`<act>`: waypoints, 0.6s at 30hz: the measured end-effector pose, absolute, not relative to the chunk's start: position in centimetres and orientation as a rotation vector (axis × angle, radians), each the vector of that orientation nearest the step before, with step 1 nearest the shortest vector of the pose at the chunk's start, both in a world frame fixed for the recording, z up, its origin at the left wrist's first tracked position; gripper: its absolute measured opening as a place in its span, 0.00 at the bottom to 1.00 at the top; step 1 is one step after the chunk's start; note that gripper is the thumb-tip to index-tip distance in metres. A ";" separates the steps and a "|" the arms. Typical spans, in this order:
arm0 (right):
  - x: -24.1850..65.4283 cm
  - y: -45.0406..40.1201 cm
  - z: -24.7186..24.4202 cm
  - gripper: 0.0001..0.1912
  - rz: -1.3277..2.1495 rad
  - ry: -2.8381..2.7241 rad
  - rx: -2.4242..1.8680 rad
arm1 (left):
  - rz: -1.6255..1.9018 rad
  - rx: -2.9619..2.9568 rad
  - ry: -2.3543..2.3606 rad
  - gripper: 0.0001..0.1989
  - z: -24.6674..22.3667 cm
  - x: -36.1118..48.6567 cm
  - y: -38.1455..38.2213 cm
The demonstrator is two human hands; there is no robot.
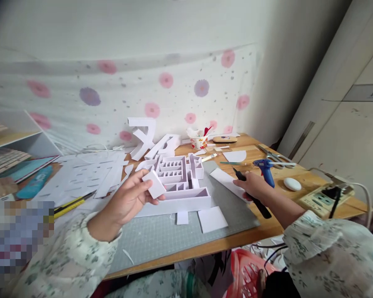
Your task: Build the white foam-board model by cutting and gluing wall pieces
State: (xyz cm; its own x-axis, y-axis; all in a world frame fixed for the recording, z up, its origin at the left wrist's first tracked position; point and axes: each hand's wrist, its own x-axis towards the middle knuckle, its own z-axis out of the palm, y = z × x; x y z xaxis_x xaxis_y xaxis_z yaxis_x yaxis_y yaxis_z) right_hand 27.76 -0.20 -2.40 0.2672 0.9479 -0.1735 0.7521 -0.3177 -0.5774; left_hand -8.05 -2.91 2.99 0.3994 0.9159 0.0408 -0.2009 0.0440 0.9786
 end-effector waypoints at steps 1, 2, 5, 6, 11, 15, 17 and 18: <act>27.8 0.2 -3.0 0.12 0.660 -1.590 -2.172 | 0.961 1.243 0.737 0.16 2.9 -7.5 -2.7; 27.8 0.5 -3.5 0.12 0.602 -1.648 -2.168 | 0.930 1.261 0.721 0.15 2.8 -7.2 -2.5; 27.8 1.3 -4.4 0.10 0.404 -1.832 -2.119 | 0.885 1.316 0.696 0.14 2.5 -6.4 -2.5; 27.7 1.4 -4.5 0.10 0.353 -1.881 -2.105 | 0.880 1.331 0.690 0.14 2.3 -6.2 -2.6; 25.6 -0.2 -2.6 0.18 0.111 -2.031 -1.976 | 0.823 1.293 0.587 0.14 0.9 -5.3 -3.2; 20.3 -2.7 2.4 0.26 0.368 -2.245 -1.144 | 0.795 1.195 0.550 0.15 -0.2 -4.7 -3.9; 17.4 -3.6 4.4 0.31 0.564 -2.368 -0.869 | 0.804 1.159 0.552 0.19 -0.5 -4.7 -4.2; 16.1 -3.8 5.0 0.29 0.608 -2.398 -0.818 | 0.809 1.146 0.555 0.21 -0.6 -4.7 -4.3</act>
